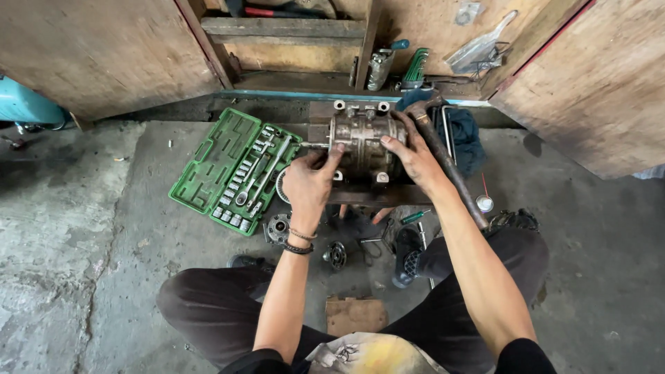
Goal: The person sits on the floor and uses a hammer to strike and separate components of a mechanical assembly, including a cylindrical housing and a circular plate. They repeatedly reposition the parts on a wooden block and use the hammer to tap different sections.
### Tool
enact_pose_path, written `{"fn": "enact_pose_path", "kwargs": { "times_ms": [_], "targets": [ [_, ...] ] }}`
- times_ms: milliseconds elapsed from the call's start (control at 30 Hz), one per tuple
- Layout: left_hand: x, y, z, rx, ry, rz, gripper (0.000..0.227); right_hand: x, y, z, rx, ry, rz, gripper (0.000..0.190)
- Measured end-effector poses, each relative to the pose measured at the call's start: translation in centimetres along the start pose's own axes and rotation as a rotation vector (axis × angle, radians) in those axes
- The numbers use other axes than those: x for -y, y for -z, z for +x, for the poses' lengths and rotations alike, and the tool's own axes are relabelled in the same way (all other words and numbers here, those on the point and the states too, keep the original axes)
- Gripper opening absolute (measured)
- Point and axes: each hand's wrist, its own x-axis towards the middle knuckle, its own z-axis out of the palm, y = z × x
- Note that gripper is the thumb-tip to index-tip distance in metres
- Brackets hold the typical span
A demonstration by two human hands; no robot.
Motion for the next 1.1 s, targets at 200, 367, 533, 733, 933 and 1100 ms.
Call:
{"fn": "enact_pose_path", "kwargs": {
  "times_ms": [200,367,533,733,933,1100],
  "targets": [
    [-0.2,-0.3,0.7,-0.04,-0.026,0.17,0.067,1.7,1.9,-1.3,0.07,-0.144,-0.29,0.083],
    [0.1,0.2,0.7,-0.12,-0.143,0.297,0.072,1.7,5.0,-6.9,-0.245,0.151,-0.388,0.044],
    [0.9,-0.8,2.5,-0.316,-0.445,0.366,0.102,-2.5,4.8,-7.6,-0.314,-0.056,-0.835,0.05],
    [0.3,-2.0,4.2,0.071,-0.71,0.211,0.065,-1.9,4.6,-7.2,-0.203,-0.182,-0.811,0.039],
    [0.5,-2.6,4.0,0.025,-0.645,0.141,0.051,1.1,5.7,-9.3,-0.308,-0.108,-0.461,0.038],
    [0.8,-2.6,4.1,0.039,-0.599,0.158,0.046,4.1,5.4,-15.0,-0.32,0.104,-0.339,0.047]
  ]
}}
